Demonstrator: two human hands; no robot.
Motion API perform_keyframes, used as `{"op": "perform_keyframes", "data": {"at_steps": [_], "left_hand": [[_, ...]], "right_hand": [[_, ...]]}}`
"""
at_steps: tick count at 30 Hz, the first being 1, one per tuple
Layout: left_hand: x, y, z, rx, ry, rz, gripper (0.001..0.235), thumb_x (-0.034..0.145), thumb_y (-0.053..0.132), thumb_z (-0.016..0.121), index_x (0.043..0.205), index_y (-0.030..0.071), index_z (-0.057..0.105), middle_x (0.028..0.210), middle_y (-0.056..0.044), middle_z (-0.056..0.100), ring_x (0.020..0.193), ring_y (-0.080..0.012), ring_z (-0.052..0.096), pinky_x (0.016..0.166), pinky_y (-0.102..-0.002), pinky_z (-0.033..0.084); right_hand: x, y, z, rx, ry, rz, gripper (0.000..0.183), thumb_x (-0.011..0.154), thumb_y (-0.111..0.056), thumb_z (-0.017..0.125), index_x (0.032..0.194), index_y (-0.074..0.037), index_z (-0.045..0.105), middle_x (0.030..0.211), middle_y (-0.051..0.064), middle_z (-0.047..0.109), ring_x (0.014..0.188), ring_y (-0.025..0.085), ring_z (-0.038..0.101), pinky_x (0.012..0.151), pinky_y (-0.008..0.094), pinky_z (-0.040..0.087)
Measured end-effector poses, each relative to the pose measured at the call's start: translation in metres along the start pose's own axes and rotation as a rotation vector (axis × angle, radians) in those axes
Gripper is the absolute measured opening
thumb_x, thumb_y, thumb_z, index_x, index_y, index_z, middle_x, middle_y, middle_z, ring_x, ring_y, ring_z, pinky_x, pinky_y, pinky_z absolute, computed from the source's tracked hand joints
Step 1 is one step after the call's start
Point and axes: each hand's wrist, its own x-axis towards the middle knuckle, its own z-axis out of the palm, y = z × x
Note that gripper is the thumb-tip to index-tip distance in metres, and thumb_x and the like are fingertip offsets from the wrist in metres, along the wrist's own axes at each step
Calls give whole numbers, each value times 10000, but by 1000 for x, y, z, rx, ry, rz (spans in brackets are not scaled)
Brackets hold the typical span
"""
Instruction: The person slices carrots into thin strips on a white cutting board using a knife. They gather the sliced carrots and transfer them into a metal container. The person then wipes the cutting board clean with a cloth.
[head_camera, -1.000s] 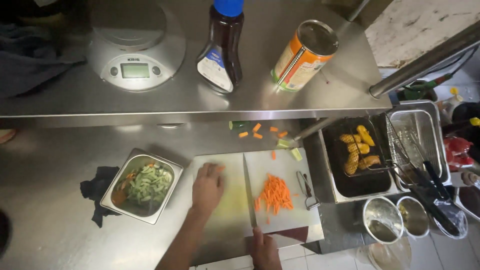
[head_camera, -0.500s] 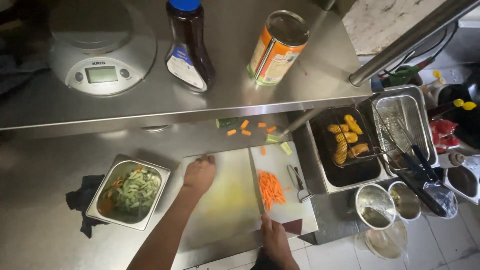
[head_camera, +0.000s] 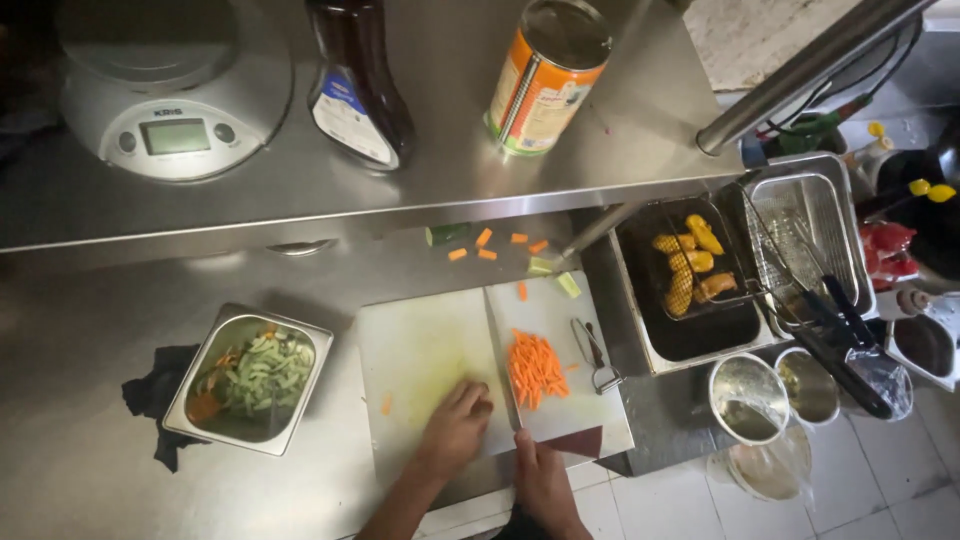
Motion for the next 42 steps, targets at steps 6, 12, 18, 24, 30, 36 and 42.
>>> {"op": "perform_keyframes", "data": {"at_steps": [6, 12, 18, 24, 30, 36, 42], "left_hand": [[-10, 7, 8, 59, 83, -207, 298, 871, 162, 633, 1132, 19, 638, 1193, -179, 577, 1084, -382, 586, 896, -473, 532], [5, 11, 20, -29, -21, -249, 219, 844, 63, 618, 1047, -15, 646, 1098, -151, 591, 1034, -351, 580, 946, -440, 480], [0, 4, 21, -21, 34, -224, 227, 842, 60, 622, 1051, 0, 686, 1121, -127, 606, 1086, -335, 583, 973, -432, 489], [14, 18, 4, -85, 35, -227, 74, 887, 43, 622, 913, 6, 681, 1014, -116, 603, 983, -309, 596, 929, -421, 496], [14, 15, 6, -71, -36, -193, 64, 884, 52, 618, 876, 22, 673, 985, -114, 602, 995, -300, 580, 918, -414, 498], [3, -10, 37, 20, -54, -149, 27, 828, 95, 646, 817, 75, 659, 926, -87, 648, 976, -287, 611, 883, -421, 508], [5, -9, 31, -42, -76, -215, 69, 823, 56, 630, 760, 28, 629, 925, -123, 638, 912, -305, 636, 836, -431, 523]], "right_hand": [[7, 45, 21, -278, 40, -375, 174, 980, -134, 474, 1121, -69, 552, 699, 206, 656, 606, 435, 605, 552, 532, 408], [-11, -36, -18, 42, -71, 185, 444, 1018, -379, 406, 773, -63, 599, 717, 183, 672, 721, 314, 614, 741, 446, 443], [-7, -11, -8, 25, -18, 159, 592, 1040, -453, 407, 638, -39, 540, 643, 159, 632, 657, 304, 574, 710, 453, 417], [-8, -36, -21, 40, -76, 238, 619, 1039, -502, 439, 614, -54, 476, 641, 113, 590, 671, 221, 506, 710, 406, 422], [-12, -46, -27, 60, -89, 188, 579, 1040, -466, 443, 659, -38, 523, 691, 102, 651, 752, 174, 555, 775, 410, 445], [33, 20, 14, -112, 8, -364, 240, 1015, -228, 420, 900, -68, 556, 707, 168, 648, 653, 352, 610, 631, 490, 424], [1, -58, -22, 88, -91, 173, 641, 1042, -497, 366, 616, -58, 556, 638, 123, 666, 703, 239, 652, 773, 387, 487]]}}
